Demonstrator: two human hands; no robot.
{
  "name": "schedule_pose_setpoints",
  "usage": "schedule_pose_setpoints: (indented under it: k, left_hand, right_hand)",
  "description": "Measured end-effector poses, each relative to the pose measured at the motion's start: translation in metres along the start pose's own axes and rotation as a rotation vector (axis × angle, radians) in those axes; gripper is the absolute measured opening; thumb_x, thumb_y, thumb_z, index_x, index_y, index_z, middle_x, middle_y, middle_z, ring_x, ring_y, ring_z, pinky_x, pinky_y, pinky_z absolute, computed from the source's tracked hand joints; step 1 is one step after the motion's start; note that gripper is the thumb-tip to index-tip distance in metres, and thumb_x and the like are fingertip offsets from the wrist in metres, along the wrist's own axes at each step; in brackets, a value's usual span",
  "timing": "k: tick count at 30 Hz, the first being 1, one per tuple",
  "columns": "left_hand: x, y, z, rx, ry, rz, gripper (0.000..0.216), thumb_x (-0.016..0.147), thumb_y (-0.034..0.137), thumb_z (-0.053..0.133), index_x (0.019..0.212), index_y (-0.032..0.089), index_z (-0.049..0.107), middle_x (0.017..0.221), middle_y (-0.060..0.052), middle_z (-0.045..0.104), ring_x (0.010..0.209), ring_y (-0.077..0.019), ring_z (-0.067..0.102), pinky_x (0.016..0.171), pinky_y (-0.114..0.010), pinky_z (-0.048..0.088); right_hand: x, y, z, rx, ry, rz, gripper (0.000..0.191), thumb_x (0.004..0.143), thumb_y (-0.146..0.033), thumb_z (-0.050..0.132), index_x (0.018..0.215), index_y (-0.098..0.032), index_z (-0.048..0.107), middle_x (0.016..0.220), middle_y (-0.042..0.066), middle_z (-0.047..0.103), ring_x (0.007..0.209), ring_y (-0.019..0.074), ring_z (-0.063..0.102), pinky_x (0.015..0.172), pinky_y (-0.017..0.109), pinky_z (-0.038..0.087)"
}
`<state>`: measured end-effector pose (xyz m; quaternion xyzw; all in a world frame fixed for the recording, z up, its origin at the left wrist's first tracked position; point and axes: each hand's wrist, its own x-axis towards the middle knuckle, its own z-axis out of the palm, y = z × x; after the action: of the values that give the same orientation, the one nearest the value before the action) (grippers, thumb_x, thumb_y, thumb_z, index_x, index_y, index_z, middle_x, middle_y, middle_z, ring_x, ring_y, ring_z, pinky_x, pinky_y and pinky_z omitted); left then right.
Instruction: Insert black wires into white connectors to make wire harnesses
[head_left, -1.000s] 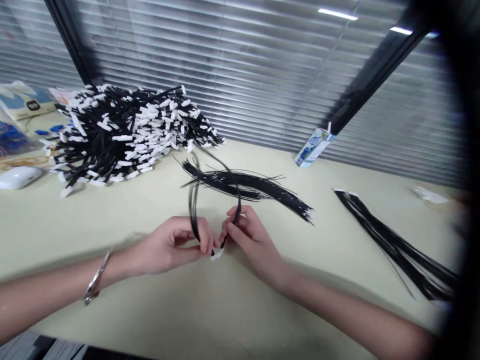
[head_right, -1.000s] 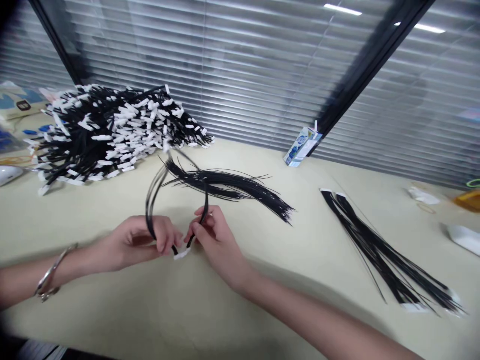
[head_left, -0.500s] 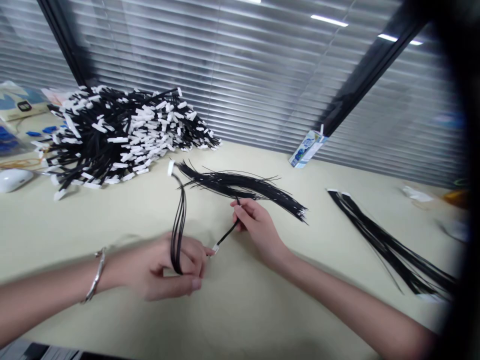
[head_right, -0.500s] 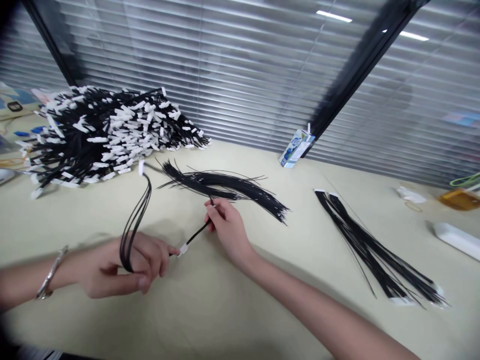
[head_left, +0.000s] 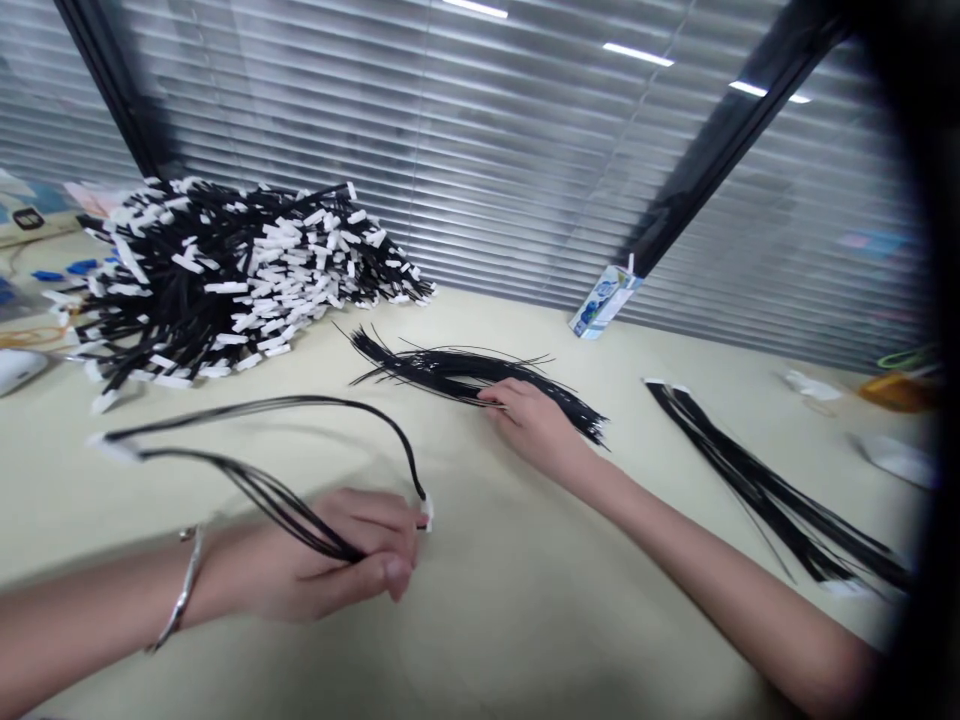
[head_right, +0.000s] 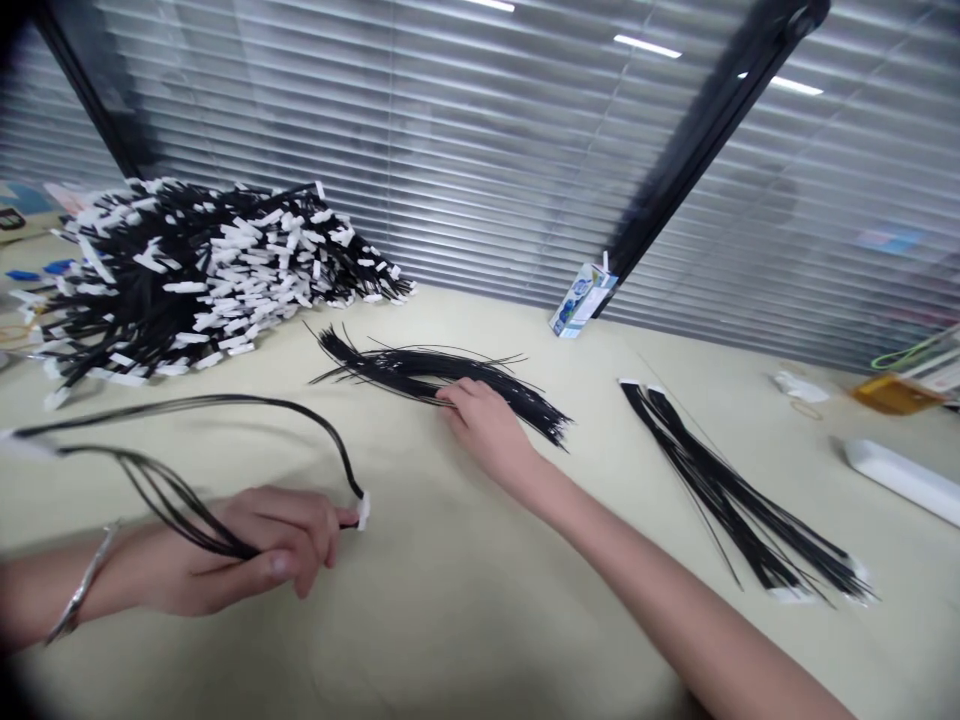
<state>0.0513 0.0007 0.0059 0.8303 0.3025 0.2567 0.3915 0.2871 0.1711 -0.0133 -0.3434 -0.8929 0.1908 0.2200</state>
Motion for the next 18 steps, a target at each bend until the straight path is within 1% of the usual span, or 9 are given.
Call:
schedule_pose_setpoints:
  k: [2,4,7,9,12,15,17,18]
  left_hand:
    - [0.000,0.000,0.000,0.010,0.009,0.023,0.034,0.099,0.030,0.032,0.086,0.018,0.061,0.083,-0.006,0.059,0.089,-0.0179,0.059,0.101,-0.038,0.043]
    - [-0.001,0.000,0.000,0.013,0.020,0.047,0.032,0.099,0.029,0.032,0.086,0.018,0.059,0.084,-0.006,0.059,0.088,-0.0179,0.058,0.098,-0.038,0.044]
    - [-0.001,0.000,0.000,0.016,0.038,0.055,0.031,0.099,0.027,0.033,0.084,0.019,0.059,0.084,-0.006,0.059,0.090,-0.0182,0.058,0.095,-0.037,0.046]
    - [-0.002,0.000,0.000,0.019,0.044,0.044,0.030,0.099,0.026,0.033,0.083,0.019,0.058,0.083,-0.005,0.059,0.092,-0.0184,0.057,0.093,-0.036,0.046]
    - [-0.002,0.000,0.001,0.026,0.047,0.045,0.029,0.099,0.025,0.033,0.082,0.019,0.056,0.080,-0.005,0.058,0.091,-0.0183,0.057,0.091,-0.036,0.047]
    - [-0.003,0.000,0.001,0.041,0.041,0.045,0.026,0.098,0.023,0.034,0.081,0.019,0.053,0.078,-0.004,0.056,0.089,-0.0179,0.056,0.090,-0.036,0.047]
    - [-0.003,0.001,0.001,0.055,0.042,0.031,0.024,0.098,0.021,0.034,0.082,0.020,0.052,0.078,-0.003,0.055,0.088,-0.0175,0.056,0.089,-0.037,0.047]
    - [-0.003,0.002,0.001,0.061,0.043,0.031,0.023,0.098,0.021,0.034,0.081,0.020,0.051,0.077,-0.002,0.054,0.087,-0.0171,0.056,0.089,-0.036,0.047]
  right_hand:
    - [0.002,0.008,-0.003,-0.100,-0.028,-0.039,0.018,0.090,-0.020,0.049,0.098,-0.016,0.063,0.106,0.011,0.060,0.103,0.0256,0.052,0.092,0.041,0.036]
    - [0.002,0.011,-0.003,-0.170,-0.050,-0.059,0.019,0.091,-0.017,0.045,0.093,-0.014,0.063,0.100,0.012,0.060,0.097,0.0256,0.052,0.089,0.041,0.037]
    - [-0.001,0.008,0.000,-0.231,-0.058,-0.058,0.022,0.091,-0.015,0.040,0.086,-0.012,0.061,0.091,0.014,0.058,0.090,0.0260,0.052,0.085,0.042,0.036]
    - [-0.002,0.005,0.000,-0.238,-0.051,-0.043,0.021,0.090,-0.014,0.040,0.083,-0.012,0.059,0.089,0.015,0.057,0.090,0.0269,0.050,0.085,0.043,0.035]
    - [-0.001,0.000,-0.005,-0.191,-0.029,0.004,0.018,0.088,-0.013,0.041,0.083,-0.011,0.058,0.089,0.015,0.056,0.091,0.0268,0.049,0.085,0.043,0.035]
    - [0.000,-0.009,-0.017,-0.069,-0.030,0.091,0.018,0.091,-0.018,0.040,0.090,-0.012,0.057,0.087,0.012,0.057,0.082,0.0216,0.051,0.076,0.038,0.040]
    - [0.000,-0.019,-0.025,0.038,-0.084,0.130,0.022,0.093,-0.024,0.041,0.101,-0.013,0.058,0.087,0.008,0.059,0.073,0.0164,0.052,0.067,0.032,0.043]
    - [-0.001,-0.026,-0.028,0.114,-0.136,0.141,0.025,0.093,-0.027,0.041,0.107,-0.014,0.058,0.086,0.006,0.060,0.069,0.0137,0.052,0.063,0.029,0.044]
